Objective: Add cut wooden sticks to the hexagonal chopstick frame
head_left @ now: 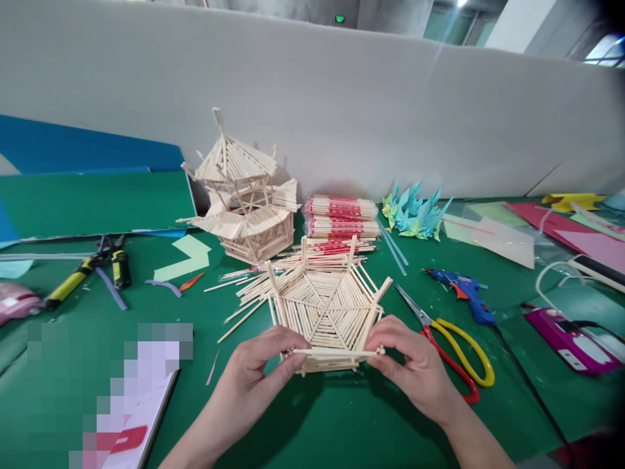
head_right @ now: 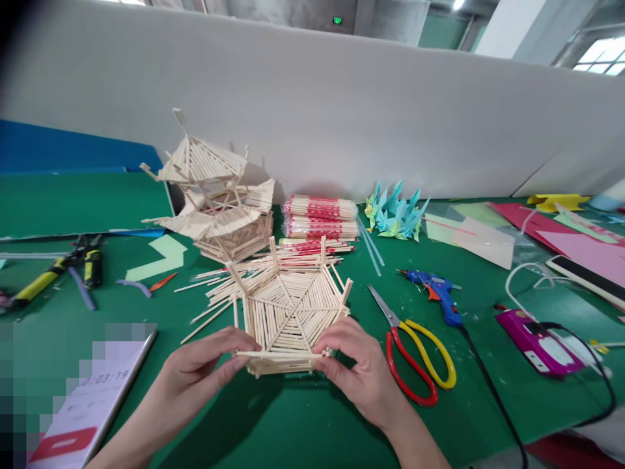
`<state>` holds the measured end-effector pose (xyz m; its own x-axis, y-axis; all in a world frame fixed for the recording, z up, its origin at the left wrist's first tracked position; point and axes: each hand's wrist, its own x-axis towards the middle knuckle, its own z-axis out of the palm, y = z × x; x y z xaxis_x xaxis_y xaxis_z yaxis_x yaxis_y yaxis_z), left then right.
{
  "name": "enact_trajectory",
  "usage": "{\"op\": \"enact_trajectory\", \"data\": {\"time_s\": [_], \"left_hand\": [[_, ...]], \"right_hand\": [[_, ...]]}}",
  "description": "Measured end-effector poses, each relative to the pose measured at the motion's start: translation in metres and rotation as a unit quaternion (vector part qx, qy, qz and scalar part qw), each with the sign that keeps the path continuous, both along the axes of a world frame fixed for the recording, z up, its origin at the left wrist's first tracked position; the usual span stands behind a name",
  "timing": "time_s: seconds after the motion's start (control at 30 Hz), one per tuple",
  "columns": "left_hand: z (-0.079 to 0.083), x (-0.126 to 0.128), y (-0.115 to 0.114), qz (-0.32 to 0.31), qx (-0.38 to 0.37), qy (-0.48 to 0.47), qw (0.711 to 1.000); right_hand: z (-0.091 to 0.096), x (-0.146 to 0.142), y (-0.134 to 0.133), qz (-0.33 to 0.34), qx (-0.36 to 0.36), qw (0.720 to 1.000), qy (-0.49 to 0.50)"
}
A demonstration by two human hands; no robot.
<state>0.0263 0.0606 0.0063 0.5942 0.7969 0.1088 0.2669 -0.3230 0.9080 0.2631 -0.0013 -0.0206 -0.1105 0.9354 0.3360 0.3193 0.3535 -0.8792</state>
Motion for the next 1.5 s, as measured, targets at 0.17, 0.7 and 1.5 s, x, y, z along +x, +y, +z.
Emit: {"op": "enact_trajectory", "data": {"time_s": [0.17,0.7,1.5], "left_hand": [[0.01,0.008,0.0,-0.026,0.162,0.071,0.984],[0.004,0.038,-0.01,-0.066,0.38,0.177,0.906],[-0.004,0.047,-0.063,0.03,0.351,0.032,0.935]], "right_hand": [[0.003,-0.002,0.0,-0.003,0.003,1.0,-0.007],[-0.004,0.0,-0.004,-0.016,-0.004,1.0,-0.005],[0.017,-0.005,-0.047,-0.062,0.045,0.997,0.006]]}}
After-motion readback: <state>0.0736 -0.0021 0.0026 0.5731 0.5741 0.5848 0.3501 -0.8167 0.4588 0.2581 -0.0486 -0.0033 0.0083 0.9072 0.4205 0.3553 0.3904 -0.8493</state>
